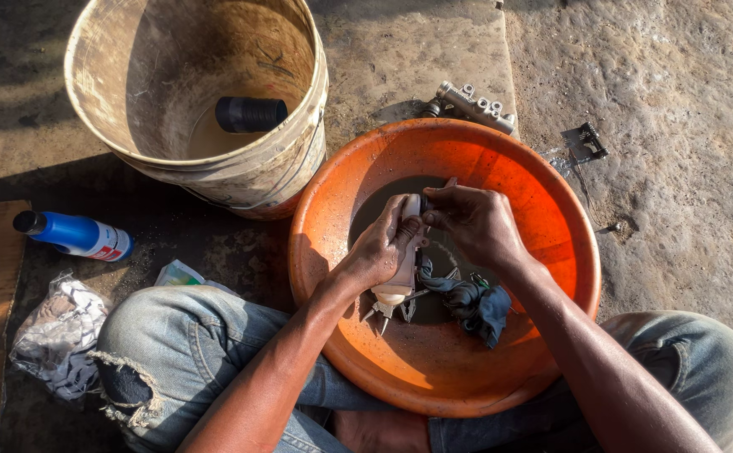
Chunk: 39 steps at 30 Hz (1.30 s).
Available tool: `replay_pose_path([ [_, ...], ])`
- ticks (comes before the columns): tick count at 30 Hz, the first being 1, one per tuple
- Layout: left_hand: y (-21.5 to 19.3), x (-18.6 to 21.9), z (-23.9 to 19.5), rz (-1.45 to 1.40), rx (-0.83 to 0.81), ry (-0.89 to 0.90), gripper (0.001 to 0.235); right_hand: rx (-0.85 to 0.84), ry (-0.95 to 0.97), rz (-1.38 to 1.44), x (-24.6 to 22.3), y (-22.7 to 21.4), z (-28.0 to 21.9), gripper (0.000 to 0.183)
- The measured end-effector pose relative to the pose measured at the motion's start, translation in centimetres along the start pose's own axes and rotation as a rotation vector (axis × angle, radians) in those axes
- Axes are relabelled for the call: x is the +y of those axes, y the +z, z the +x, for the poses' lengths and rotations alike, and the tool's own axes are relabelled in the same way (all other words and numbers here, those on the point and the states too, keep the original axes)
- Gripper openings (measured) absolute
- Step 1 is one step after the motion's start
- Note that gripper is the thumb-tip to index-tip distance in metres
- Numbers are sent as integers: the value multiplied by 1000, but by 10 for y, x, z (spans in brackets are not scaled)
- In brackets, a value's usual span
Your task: The person sits on the floor and cleans a white plastic mechanical component using a green-handled screwdriver and a blue spray bottle. They scrub the component with the screwdriver, spray it with liquid, and wipe it with a dark cloth inside an orange basin. The person also cleans a small metal part and the cloth itself in the basin.
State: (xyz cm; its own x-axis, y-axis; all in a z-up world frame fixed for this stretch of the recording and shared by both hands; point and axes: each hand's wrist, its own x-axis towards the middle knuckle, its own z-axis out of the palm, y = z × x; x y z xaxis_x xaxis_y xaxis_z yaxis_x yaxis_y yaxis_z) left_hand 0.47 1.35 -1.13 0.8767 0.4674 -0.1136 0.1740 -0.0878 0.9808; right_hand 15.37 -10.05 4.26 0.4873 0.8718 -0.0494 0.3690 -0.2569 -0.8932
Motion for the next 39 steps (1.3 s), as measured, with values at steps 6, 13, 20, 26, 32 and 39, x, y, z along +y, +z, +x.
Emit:
replay_pose_path([
  [6,7,20,-14,185,85,33,47,87,-159,-29,1,2,-8,30],
  [13,19,0,-16,317,89,123,55,63,158,-91,-8,-2,-8,27],
  [20,-4,-8,3,-591,-99,-152,42,-40,370,259,15,-25,16,20],
  [26,-29,15,-5,-853,-203,-244,44,-148,246,-852,38,-33,12,37],
  [32,-31,15,-3,-861,-91,-206,46,-362,363,-950,112,1,13,34],
  [39,-39,4,6,-924,59,-358,38,-424,406,-917,31,-19,2,50],
])
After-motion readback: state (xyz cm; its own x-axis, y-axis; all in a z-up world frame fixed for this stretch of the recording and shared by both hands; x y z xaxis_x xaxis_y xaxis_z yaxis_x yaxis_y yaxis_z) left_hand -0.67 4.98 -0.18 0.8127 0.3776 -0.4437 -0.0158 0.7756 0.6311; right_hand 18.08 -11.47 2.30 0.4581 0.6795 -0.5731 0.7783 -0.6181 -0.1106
